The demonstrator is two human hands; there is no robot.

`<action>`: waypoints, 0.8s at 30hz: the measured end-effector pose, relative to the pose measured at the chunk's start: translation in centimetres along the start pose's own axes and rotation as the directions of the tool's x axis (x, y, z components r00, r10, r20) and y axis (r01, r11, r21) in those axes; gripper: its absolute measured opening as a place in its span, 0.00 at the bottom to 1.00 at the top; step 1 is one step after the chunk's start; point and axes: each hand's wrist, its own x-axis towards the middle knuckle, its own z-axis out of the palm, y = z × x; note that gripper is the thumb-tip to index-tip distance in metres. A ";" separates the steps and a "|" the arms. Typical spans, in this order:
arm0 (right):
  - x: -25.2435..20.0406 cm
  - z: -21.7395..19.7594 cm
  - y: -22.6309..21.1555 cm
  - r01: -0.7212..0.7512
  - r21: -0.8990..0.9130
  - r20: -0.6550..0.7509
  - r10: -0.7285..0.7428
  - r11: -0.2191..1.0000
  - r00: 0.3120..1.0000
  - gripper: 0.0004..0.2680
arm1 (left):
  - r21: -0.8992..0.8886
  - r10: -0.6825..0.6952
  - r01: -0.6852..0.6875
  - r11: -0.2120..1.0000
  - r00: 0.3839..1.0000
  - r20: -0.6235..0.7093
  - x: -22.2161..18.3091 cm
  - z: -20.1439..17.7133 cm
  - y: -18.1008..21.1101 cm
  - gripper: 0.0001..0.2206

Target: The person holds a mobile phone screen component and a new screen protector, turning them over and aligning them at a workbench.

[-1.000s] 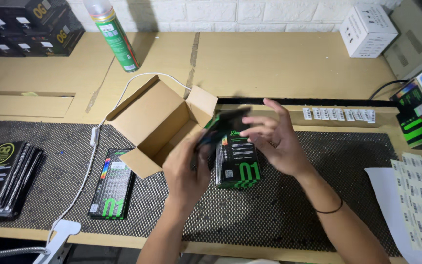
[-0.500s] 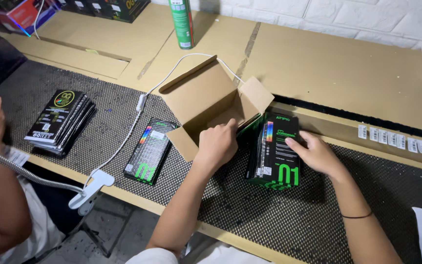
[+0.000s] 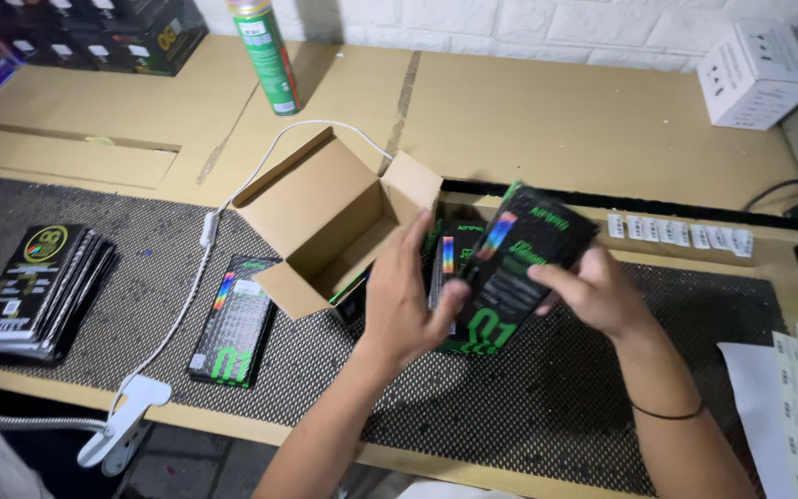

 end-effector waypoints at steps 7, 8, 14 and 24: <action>-4.0 3.0 -6.1 0.036 0.010 0.303 -0.037 0.999 0.952 0.14 | -0.123 0.004 0.002 0.992 0.999 0.050 -2.2 2.4 3.8 0.57; -4.2 2.3 -6.1 0.207 -0.066 0.278 -0.181 0.976 0.943 0.12 | -0.042 0.016 -0.016 0.999 1.000 0.003 -2.2 2.3 3.8 0.53; -5.0 -1.3 -8.6 0.371 -0.329 0.303 -0.275 0.869 0.913 0.07 | 0.064 0.136 -0.138 0.988 0.990 0.030 -2.7 2.7 3.7 0.43; -2.9 -3.7 -7.3 0.475 -0.520 0.561 -0.135 0.710 0.816 0.08 | 0.265 0.228 -0.310 0.913 0.927 0.297 -4.7 4.0 3.4 0.38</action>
